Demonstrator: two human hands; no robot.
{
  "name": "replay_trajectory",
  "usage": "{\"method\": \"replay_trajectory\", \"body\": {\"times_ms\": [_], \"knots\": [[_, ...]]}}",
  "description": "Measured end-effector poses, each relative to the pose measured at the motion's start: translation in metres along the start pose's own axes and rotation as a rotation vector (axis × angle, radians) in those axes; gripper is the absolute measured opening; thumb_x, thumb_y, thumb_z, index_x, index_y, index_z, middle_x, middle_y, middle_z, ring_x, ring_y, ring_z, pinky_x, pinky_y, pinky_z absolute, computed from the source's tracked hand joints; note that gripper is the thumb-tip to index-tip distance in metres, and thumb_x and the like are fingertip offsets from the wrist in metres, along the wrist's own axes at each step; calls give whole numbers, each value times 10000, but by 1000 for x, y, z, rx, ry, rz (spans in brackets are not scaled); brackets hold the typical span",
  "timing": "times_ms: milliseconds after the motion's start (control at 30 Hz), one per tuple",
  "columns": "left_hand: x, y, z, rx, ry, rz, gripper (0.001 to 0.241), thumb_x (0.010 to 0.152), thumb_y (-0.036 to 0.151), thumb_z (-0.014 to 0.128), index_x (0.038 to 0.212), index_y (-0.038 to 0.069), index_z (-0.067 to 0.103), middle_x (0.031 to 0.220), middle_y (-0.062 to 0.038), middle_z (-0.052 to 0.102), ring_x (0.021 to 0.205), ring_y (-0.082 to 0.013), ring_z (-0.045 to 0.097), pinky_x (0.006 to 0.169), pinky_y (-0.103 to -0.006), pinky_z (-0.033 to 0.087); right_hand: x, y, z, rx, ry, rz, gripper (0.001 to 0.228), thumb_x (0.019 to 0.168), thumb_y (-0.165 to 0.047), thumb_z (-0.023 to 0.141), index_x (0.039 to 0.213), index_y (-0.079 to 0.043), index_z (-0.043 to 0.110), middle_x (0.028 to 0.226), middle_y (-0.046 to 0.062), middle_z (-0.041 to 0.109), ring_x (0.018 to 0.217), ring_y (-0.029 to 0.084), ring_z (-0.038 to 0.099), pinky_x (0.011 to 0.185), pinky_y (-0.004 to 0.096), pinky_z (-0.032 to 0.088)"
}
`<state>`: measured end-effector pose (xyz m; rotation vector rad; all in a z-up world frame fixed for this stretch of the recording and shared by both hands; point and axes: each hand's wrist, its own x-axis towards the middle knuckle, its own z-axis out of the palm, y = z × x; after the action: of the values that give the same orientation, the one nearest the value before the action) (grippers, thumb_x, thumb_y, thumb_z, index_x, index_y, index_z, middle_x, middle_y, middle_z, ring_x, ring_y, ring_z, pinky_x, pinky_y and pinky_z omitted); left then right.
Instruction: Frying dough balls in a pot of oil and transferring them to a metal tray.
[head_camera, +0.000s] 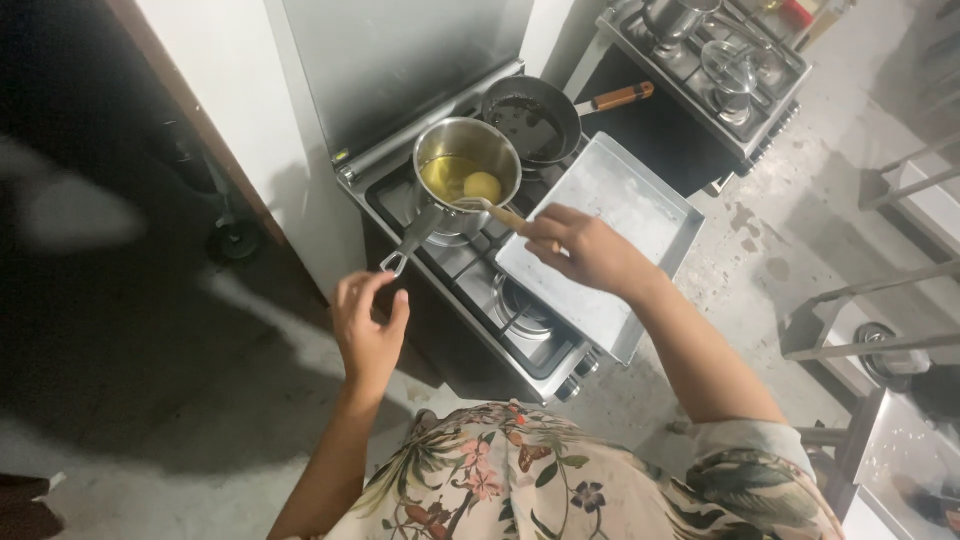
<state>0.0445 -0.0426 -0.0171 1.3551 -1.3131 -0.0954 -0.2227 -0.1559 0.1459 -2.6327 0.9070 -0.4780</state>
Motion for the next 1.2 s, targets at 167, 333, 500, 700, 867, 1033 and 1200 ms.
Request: {"method": "replay_trajectory", "body": {"times_ms": [167, 333, 500, 700, 867, 1033, 1200], "knots": [[15, -8, 14, 104, -32, -36, 442, 859, 133, 800, 1273, 61, 662, 1277, -141, 590, 1174, -365, 544, 992, -472, 476, -17, 2, 18, -138, 5, -42, 218, 943, -142, 717, 1138, -45, 727, 1074, 120, 691, 843, 267, 719, 760, 371, 610], [15, -11, 19, 52, -60, -50, 436, 878, 139, 788, 1287, 59, 660, 1291, -141, 597, 1176, -352, 556, 999, -476, 480, -32, 7, 28, -251, -32, -98, 262, 923, -107, 714, 1182, -65, 706, 1098, 97, 679, 895, 270, 715, 748, 377, 611], [10, -18, 20, 54, -71, -61, 422, 885, 136, 786, 1281, 66, 660, 1263, -135, 612, 1191, -359, 550, 1014, -485, 470, -37, 10, 28, -305, 35, -129, 309, 902, -102, 729, 1210, -89, 705, 1134, 98, 666, 910, 250, 708, 732, 366, 619], [8, -20, 18, 31, -74, -81, 421, 890, 142, 780, 1284, 72, 653, 1254, -144, 610, 1194, -364, 553, 1009, -481, 470, -33, 11, 18, -339, 142, -171, 315, 901, -85, 750, 1211, -86, 694, 1132, 101, 650, 960, 255, 720, 758, 344, 639], [7, -21, 14, 51, -80, -93, 419, 887, 149, 779, 1280, 70, 654, 1250, -137, 614, 1173, -363, 562, 1004, -482, 471, -28, 9, 11, -262, 284, -124, 240, 934, -90, 765, 1160, -61, 691, 1114, 113, 676, 900, 242, 724, 773, 340, 639], [5, -23, 17, 63, -82, -90, 413, 891, 158, 783, 1279, 75, 667, 1246, -119, 627, 1152, -357, 572, 991, -476, 479, -14, 13, 15, -230, 378, 2, 169, 959, -93, 768, 1095, -41, 683, 1044, 103, 708, 847, 238, 733, 728, 335, 622], [10, -26, 27, 158, -73, 5, 410, 895, 178, 778, 1279, 68, 685, 1218, -120, 635, 1119, -351, 579, 957, -484, 471, 14, 22, 33, -367, 310, 23, 177, 973, -162, 746, 1109, -57, 705, 930, 82, 686, 710, 208, 696, 609, 338, 592]]}}
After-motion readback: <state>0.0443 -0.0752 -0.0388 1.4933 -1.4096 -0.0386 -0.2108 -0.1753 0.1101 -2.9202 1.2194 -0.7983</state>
